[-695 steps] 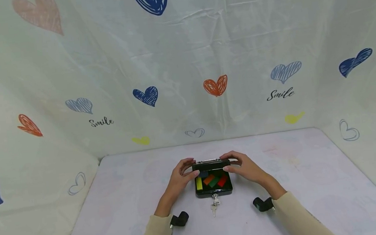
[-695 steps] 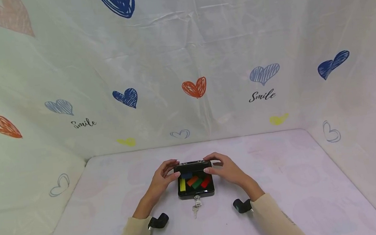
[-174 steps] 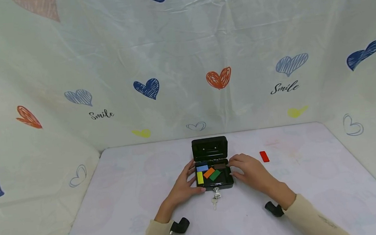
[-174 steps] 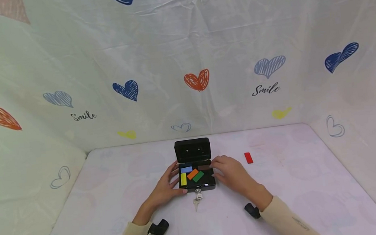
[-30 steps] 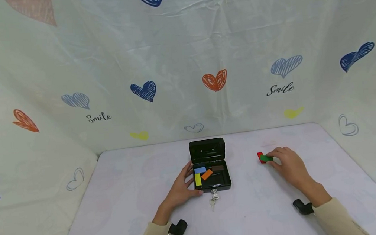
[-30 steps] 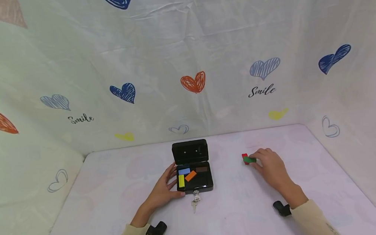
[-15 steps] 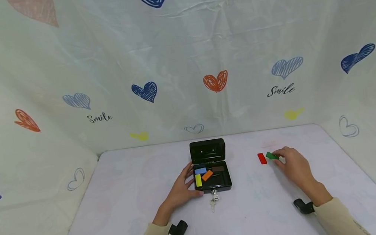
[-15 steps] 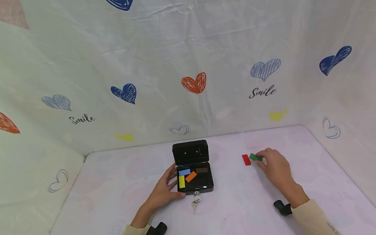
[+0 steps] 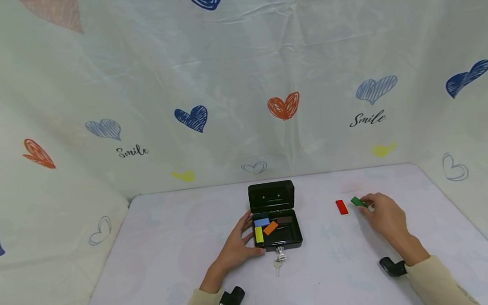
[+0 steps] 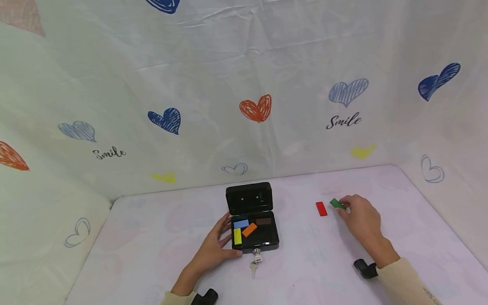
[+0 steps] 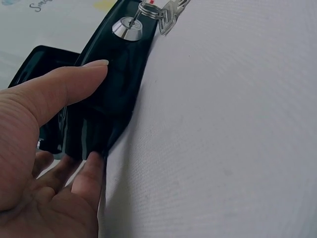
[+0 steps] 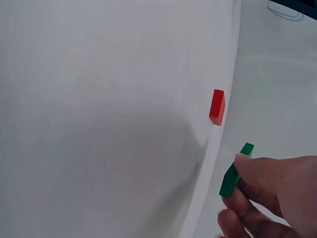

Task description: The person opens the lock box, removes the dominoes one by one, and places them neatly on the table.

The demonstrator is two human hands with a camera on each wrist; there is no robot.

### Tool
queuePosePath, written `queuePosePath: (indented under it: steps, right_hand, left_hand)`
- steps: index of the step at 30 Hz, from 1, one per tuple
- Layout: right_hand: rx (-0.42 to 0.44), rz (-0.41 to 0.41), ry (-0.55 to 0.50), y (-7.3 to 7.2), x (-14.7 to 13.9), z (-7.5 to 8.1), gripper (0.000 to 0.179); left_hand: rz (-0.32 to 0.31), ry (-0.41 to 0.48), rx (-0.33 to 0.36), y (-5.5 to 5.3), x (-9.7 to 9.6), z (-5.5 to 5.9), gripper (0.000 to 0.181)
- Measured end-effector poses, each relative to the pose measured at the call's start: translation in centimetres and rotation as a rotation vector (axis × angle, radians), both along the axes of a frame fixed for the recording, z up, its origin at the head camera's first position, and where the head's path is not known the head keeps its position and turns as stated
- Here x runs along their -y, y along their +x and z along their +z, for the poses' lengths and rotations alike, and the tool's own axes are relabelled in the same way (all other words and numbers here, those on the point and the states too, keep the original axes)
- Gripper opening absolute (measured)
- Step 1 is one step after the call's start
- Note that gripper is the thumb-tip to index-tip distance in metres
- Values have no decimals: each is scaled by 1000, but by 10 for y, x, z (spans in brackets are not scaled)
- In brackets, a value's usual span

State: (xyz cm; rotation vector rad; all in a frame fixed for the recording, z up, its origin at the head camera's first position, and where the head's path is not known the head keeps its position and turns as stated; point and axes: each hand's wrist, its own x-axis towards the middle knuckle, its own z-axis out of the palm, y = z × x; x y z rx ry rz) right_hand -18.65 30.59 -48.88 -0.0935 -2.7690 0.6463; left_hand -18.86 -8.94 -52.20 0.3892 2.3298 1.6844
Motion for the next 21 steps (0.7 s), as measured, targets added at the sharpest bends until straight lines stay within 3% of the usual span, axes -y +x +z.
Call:
queuePosePath:
  steps: [9,21]
  right_hand:
    - [87,-75,-55,-6,7,-2,27]
    - [128,-105,-6,-13,21,-2,25]
  left_hand:
    - [-2,-10,-3,1,-2,2,110]
    - [1,-16,8,3,0,5,108]
